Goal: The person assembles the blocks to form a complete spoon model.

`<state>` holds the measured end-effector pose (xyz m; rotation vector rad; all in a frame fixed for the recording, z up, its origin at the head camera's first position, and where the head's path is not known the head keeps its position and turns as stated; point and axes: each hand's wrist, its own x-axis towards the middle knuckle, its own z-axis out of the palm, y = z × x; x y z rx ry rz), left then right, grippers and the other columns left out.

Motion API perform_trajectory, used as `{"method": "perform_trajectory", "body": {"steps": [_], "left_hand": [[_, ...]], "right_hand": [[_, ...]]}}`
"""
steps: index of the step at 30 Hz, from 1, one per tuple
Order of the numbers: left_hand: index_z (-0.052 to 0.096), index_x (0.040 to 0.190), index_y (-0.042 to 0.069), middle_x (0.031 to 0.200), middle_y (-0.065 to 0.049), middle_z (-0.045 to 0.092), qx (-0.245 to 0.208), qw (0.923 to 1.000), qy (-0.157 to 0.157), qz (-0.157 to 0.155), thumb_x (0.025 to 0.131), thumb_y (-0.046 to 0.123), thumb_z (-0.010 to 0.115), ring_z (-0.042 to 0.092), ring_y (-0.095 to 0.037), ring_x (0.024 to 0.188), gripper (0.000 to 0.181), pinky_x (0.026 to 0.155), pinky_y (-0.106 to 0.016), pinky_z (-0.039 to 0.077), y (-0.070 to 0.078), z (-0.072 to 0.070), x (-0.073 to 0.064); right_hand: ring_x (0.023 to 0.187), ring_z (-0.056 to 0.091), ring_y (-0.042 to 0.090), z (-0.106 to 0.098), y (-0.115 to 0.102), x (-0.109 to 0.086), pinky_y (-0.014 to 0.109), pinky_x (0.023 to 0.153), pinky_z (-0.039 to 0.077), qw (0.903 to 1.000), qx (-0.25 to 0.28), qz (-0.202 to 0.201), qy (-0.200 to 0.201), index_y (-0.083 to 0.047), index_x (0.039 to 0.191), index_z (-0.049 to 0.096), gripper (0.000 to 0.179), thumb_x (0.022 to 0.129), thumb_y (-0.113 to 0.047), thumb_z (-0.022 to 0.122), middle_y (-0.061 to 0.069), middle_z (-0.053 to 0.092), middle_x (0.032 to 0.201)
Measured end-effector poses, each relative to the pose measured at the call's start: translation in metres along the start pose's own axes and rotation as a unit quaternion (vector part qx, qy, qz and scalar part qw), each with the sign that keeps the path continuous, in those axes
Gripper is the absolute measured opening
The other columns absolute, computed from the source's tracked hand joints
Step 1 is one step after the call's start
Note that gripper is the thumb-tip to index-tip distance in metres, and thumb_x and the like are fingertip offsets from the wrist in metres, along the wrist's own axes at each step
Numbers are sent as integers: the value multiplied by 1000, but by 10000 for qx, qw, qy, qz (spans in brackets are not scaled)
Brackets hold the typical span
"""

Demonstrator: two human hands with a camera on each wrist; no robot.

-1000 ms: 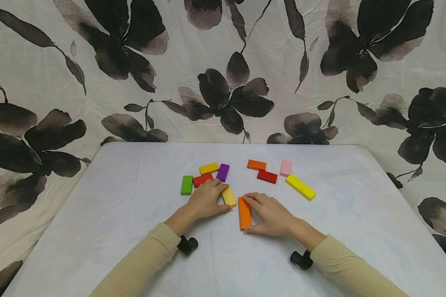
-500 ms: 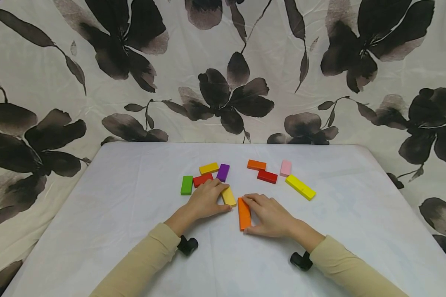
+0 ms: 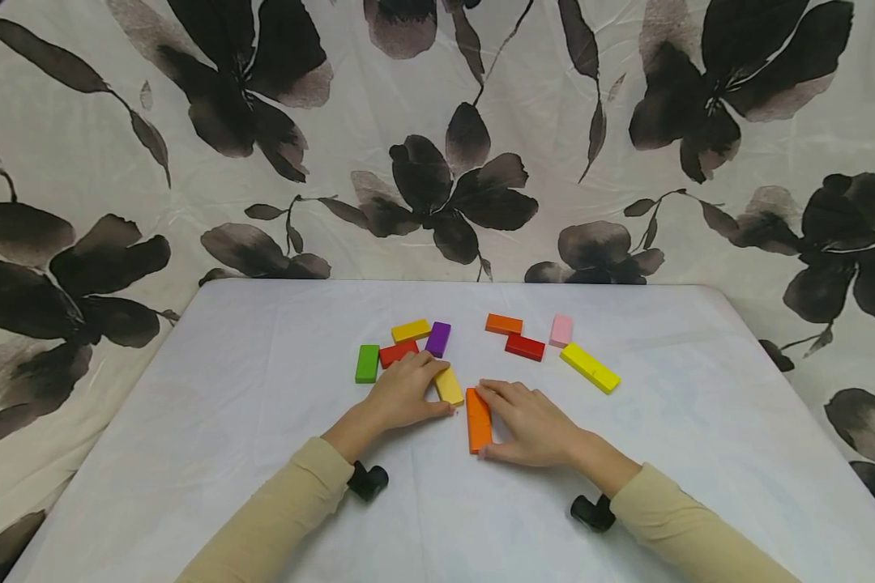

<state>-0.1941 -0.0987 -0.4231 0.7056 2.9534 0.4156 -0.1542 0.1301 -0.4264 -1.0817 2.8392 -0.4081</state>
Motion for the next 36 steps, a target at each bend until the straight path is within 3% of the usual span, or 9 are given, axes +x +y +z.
{"method": "perform_trajectory", "body": {"steps": [12, 18, 23, 36], "left_hand": [[52, 130, 12, 123, -5, 53, -226, 9981, -432, 370, 74, 42, 74, 50, -19, 108, 67, 96, -35, 43, -8, -12, 3], [54, 129, 16, 127, 1, 54, -499, 9952, -569, 613, 75, 34, 75, 49, -16, 116, 60, 100, -34, 40, -13, -16, 6], [56, 127, 17, 126, 4, 56, -680, 9936, -598, 676, 76, 28, 75, 48, -14, 119, 55, 101, -33, 39, -15, -16, 8], [62, 117, 15, 112, 3, 60, -441, 9961, -462, 603, 79, 26, 73, 53, -12, 105, 41, 94, -29, 44, -17, -12, 11]], "right_hand": [[115, 46, 19, -3, 2, -4, 37, 90, 43, 9997, -2, -148, 214, -13, 135, 46, 69, 80, -50, 64, 2, 47, 133], [114, 47, 19, -2, 2, -4, 35, 88, 43, 9995, -11, -183, 243, -13, 133, 49, 67, 79, -49, 65, 2, 48, 132], [113, 47, 19, -1, 3, -4, 35, 87, 43, 9995, 24, -202, 221, -13, 134, 48, 66, 80, -48, 64, 2, 47, 133], [114, 47, 19, -2, 4, -4, 36, 89, 43, 9996, 187, -171, 152, -13, 135, 46, 68, 80, -48, 64, 2, 45, 135]]}}
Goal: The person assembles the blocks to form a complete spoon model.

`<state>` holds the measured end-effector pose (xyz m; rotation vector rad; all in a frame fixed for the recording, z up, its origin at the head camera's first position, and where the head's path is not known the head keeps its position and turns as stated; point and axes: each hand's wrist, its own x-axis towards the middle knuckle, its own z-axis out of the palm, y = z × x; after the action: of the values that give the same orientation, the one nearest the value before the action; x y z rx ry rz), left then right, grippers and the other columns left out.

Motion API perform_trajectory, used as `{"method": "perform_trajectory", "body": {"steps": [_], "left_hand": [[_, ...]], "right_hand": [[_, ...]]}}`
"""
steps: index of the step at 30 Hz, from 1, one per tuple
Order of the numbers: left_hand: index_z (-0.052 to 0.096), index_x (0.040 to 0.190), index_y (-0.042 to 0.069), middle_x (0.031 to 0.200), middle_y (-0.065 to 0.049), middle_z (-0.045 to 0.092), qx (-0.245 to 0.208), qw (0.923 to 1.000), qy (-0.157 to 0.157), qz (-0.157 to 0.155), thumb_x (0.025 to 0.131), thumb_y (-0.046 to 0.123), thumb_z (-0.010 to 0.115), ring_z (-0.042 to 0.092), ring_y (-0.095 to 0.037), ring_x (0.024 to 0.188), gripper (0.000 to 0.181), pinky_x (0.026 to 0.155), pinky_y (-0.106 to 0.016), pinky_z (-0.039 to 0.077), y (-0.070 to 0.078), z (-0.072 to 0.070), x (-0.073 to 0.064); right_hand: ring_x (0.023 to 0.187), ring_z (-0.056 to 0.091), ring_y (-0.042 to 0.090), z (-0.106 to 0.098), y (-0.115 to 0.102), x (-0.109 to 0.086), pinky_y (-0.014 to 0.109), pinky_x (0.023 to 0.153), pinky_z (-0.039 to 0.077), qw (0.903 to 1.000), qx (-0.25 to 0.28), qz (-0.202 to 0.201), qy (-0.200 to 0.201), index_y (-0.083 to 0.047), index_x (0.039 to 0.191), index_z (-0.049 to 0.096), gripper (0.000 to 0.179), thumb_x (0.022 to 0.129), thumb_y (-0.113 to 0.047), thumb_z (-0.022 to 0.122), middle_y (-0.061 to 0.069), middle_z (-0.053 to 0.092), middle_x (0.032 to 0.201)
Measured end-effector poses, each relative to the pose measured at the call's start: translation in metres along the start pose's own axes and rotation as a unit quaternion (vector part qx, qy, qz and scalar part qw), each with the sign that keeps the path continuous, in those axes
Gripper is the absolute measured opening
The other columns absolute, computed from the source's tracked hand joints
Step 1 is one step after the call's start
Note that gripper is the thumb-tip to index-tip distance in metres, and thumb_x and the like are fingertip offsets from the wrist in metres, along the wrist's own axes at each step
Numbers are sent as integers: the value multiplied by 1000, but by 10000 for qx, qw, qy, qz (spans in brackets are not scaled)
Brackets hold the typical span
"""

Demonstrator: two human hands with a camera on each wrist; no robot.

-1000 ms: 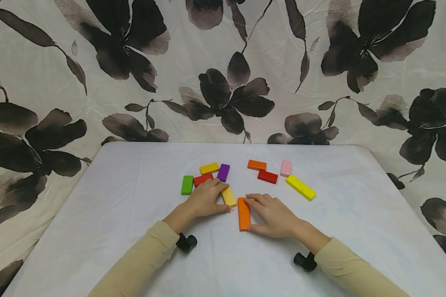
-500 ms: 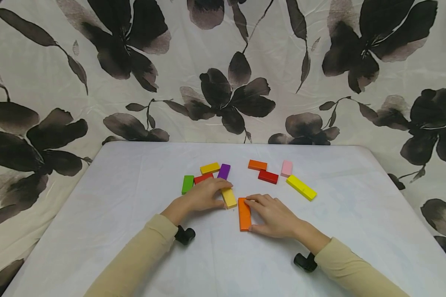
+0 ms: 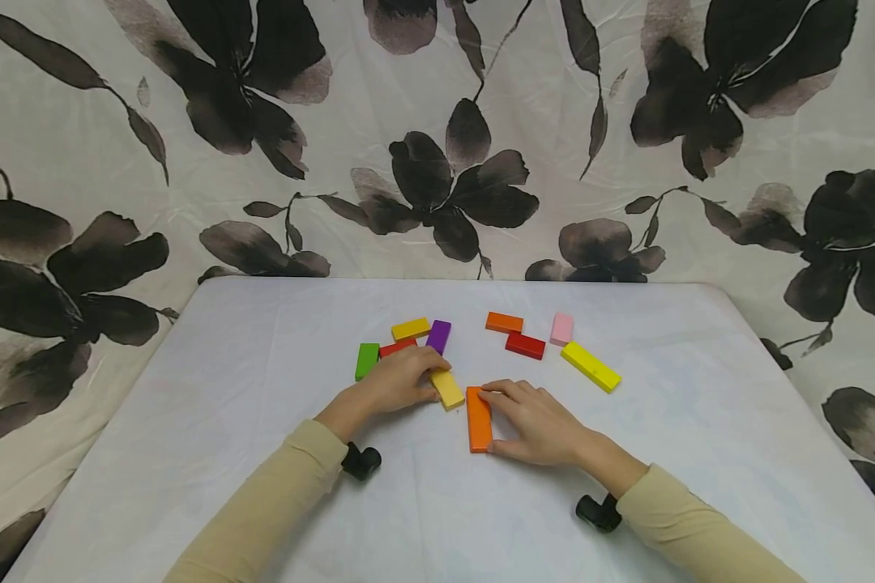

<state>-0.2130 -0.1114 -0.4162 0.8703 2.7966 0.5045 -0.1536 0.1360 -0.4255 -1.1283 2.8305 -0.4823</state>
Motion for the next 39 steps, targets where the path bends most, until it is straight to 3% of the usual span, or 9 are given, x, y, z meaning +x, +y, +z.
{"method": "perform_trajectory", "body": {"steps": [6, 16, 26, 31, 39], "left_hand": [[63, 109, 14, 103, 3, 62, -200, 9997, -18, -149, 77, 22, 75, 54, -11, 94, 35, 88, -27, 47, -1, -1, -1], [66, 106, 15, 102, 4, 62, -217, 9998, -28, -36, 78, 21, 74, 54, -11, 93, 30, 88, -28, 47, -3, -4, -9], [64, 102, 13, 95, 2, 61, -433, 9966, 645, -260, 77, 22, 75, 53, -12, 84, 28, 77, -27, 47, -6, -6, -8], [65, 102, 13, 94, 2, 61, -366, 9951, 729, -564, 77, 26, 74, 53, -12, 84, 30, 75, -26, 47, 1, -3, -2], [65, 103, 12, 92, 1, 60, -218, 9923, 913, -805, 77, 26, 74, 53, -13, 82, 30, 75, -26, 49, 13, 6, 10]], "right_hand": [[113, 47, 19, 0, 0, 0, 36, 88, 43, 10000, 22, -26, 24, -12, 134, 47, 68, 80, -48, 65, 2, 45, 134], [112, 47, 18, 1, 0, 0, 35, 88, 43, 10000, -1, -40, 34, -12, 134, 47, 67, 80, -48, 65, 1, 46, 134], [113, 47, 19, 2, 0, -1, 37, 89, 43, 10000, -33, -19, 24, -12, 135, 47, 67, 81, -47, 65, 2, 46, 134], [111, 48, 18, 2, 0, -1, 35, 87, 44, 9999, -69, -48, 84, -12, 134, 48, 67, 80, -48, 65, 2, 47, 133], [112, 48, 18, 2, 1, -2, 35, 87, 44, 9999, -92, -63, 107, -13, 134, 48, 67, 80, -49, 65, 2, 47, 133]]}}
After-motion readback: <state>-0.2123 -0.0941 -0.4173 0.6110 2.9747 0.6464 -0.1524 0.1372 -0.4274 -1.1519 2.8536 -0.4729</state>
